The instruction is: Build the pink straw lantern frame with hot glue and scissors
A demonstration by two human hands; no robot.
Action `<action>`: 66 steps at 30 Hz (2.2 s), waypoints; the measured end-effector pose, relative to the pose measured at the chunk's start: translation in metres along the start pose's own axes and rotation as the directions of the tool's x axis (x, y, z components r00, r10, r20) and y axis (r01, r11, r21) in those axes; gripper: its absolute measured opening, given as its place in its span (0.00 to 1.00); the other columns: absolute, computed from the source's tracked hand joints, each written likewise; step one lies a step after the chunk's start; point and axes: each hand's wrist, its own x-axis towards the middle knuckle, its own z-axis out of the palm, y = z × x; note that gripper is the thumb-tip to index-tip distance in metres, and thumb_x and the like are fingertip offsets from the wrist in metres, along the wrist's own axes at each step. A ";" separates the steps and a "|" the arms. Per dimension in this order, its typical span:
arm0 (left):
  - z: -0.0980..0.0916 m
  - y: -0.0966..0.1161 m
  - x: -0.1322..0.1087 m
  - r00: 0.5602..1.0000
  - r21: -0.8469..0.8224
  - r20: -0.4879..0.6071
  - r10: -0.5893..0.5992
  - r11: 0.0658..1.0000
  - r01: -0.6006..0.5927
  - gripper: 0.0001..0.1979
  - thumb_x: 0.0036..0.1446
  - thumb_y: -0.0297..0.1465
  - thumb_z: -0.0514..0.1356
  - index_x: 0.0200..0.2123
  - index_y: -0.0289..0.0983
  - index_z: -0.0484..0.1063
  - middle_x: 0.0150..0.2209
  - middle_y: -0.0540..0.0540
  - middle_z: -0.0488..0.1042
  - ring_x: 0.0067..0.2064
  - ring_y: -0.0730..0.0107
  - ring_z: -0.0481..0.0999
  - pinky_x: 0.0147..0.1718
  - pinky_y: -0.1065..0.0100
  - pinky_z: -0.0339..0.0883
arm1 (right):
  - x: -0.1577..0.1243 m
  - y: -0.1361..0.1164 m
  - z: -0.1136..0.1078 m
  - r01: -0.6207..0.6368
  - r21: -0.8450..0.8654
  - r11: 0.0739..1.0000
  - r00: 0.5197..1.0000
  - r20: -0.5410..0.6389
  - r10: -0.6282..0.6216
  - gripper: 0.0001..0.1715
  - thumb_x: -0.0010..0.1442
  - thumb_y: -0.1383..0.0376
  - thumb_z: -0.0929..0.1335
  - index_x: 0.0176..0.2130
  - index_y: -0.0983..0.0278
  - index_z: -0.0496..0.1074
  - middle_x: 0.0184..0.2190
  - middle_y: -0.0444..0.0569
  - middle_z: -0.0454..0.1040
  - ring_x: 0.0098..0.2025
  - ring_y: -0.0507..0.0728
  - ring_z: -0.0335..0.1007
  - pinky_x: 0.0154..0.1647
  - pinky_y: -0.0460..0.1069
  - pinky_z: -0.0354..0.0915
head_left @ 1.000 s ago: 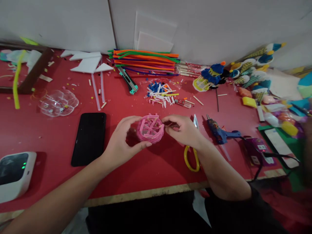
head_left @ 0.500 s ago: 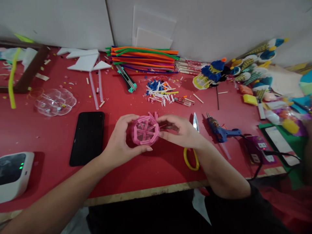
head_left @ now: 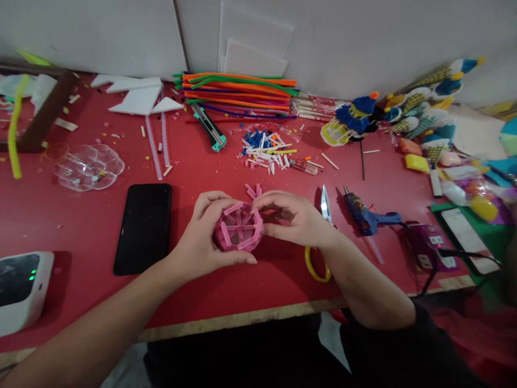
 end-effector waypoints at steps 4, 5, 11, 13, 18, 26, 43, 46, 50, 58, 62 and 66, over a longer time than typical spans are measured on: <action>0.001 -0.001 0.001 1.000 -0.024 0.010 0.015 1.000 -0.015 0.41 0.44 0.53 0.74 0.57 0.43 0.68 0.55 0.40 0.68 0.59 0.49 0.69 0.61 0.49 0.67 | -0.001 0.001 0.000 0.029 -0.032 0.999 1.000 -0.011 -0.029 0.13 0.61 0.62 0.74 0.46 0.62 0.76 0.46 0.52 0.78 0.48 0.54 0.77 0.51 0.50 0.75; 0.001 -0.001 0.001 1.000 -0.031 0.017 0.013 0.999 -0.013 0.41 0.44 0.52 0.75 0.57 0.43 0.67 0.55 0.40 0.69 0.59 0.49 0.69 0.61 0.48 0.66 | -0.001 0.001 0.000 0.035 -0.040 0.999 0.999 -0.013 -0.036 0.13 0.61 0.62 0.74 0.46 0.62 0.76 0.46 0.52 0.78 0.48 0.54 0.78 0.51 0.50 0.75; 0.000 0.004 0.001 0.997 -0.107 0.065 -0.038 0.993 0.045 0.36 0.48 0.44 0.75 0.57 0.44 0.65 0.58 0.39 0.67 0.62 0.48 0.69 0.60 0.47 0.68 | 0.000 -0.003 0.001 0.040 -0.045 0.998 0.999 -0.006 -0.041 0.11 0.60 0.62 0.74 0.44 0.61 0.77 0.44 0.50 0.78 0.46 0.55 0.77 0.49 0.51 0.76; -0.002 0.004 0.001 0.999 -0.029 0.041 -0.028 0.999 0.029 0.35 0.46 0.43 0.75 0.55 0.43 0.68 0.59 0.38 0.64 0.66 0.44 0.64 0.63 0.45 0.65 | 0.000 -0.003 0.001 0.018 -0.016 1.000 1.000 0.010 -0.018 0.12 0.59 0.61 0.75 0.43 0.61 0.76 0.43 0.50 0.78 0.45 0.54 0.77 0.49 0.50 0.75; 0.000 -0.001 0.001 0.994 -0.096 -0.046 -0.095 0.991 0.090 0.47 0.46 0.40 0.75 0.66 0.45 0.57 0.56 0.40 0.64 0.58 0.53 0.71 0.60 0.48 0.70 | -0.001 -0.001 -0.002 -0.165 0.145 0.976 0.986 0.018 0.164 0.15 0.56 0.61 0.77 0.43 0.60 0.75 0.42 0.47 0.79 0.43 0.53 0.79 0.45 0.49 0.77; 0.004 -0.006 0.005 0.941 -0.272 -0.219 -0.256 0.943 0.193 0.23 0.59 0.37 0.66 0.55 0.39 0.68 0.56 0.39 0.75 0.55 0.57 0.78 0.57 0.53 0.74 | 0.002 0.002 -0.002 -0.297 0.271 0.915 0.946 -0.044 0.320 0.16 0.57 0.56 0.76 0.36 0.62 0.71 0.30 0.43 0.77 0.32 0.50 0.76 0.35 0.47 0.77; 0.003 -0.004 -0.001 0.990 -0.027 -0.058 -0.127 0.992 0.126 0.37 0.59 0.41 0.66 0.68 0.40 0.61 0.70 0.35 0.63 0.70 0.46 0.64 0.70 0.42 0.59 | 0.001 0.003 0.003 -0.237 0.108 0.965 0.951 -0.180 0.253 0.13 0.57 0.56 0.76 0.37 0.61 0.77 0.35 0.45 0.79 0.38 0.53 0.76 0.41 0.49 0.76; 0.002 -0.003 -0.001 0.995 0.107 -0.066 -0.069 0.991 0.076 0.46 0.54 0.47 0.70 0.70 0.38 0.57 0.70 0.31 0.60 0.72 0.41 0.61 0.69 0.41 0.59 | 0.000 -0.004 0.000 -0.218 0.087 0.972 0.973 -0.064 0.223 0.07 0.60 0.60 0.74 0.37 0.61 0.78 0.34 0.44 0.80 0.37 0.52 0.77 0.42 0.48 0.74; 0.000 -0.001 0.000 0.997 0.077 -0.037 -0.067 0.995 0.070 0.42 0.56 0.46 0.69 0.69 0.39 0.59 0.68 0.32 0.63 0.70 0.44 0.65 0.68 0.44 0.61 | -0.001 -0.003 -0.003 -0.244 0.138 0.960 0.969 -0.005 0.247 0.11 0.60 0.59 0.74 0.37 0.61 0.71 0.32 0.43 0.77 0.32 0.50 0.74 0.35 0.46 0.73; 0.005 0.001 -0.001 0.988 -0.051 -0.044 -0.145 0.988 0.143 0.40 0.57 0.46 0.68 0.69 0.41 0.59 0.66 0.35 0.67 0.64 0.46 0.71 0.66 0.45 0.64 | -0.003 -0.003 0.003 -0.208 0.057 0.977 0.966 -0.147 0.214 0.20 0.57 0.59 0.77 0.48 0.58 0.76 0.43 0.47 0.80 0.40 0.52 0.78 0.38 0.46 0.74; 0.004 0.000 -0.001 0.990 -0.037 -0.050 -0.132 0.991 0.130 0.39 0.58 0.43 0.68 0.68 0.41 0.61 0.67 0.36 0.68 0.65 0.46 0.71 0.66 0.45 0.64 | -0.002 -0.008 0.002 -0.136 -0.067 0.988 0.982 -0.143 0.126 0.14 0.56 0.60 0.77 0.43 0.60 0.79 0.40 0.47 0.79 0.38 0.51 0.76 0.32 0.43 0.71; 0.004 -0.001 -0.003 0.991 -0.090 -0.034 -0.130 0.988 0.127 0.38 0.56 0.43 0.70 0.68 0.45 0.64 0.66 0.38 0.69 0.63 0.47 0.74 0.65 0.47 0.67 | -0.002 -0.009 0.000 -0.063 -0.093 0.994 0.993 -0.107 0.053 0.11 0.56 0.60 0.77 0.39 0.61 0.79 0.37 0.46 0.78 0.36 0.49 0.74 0.34 0.43 0.71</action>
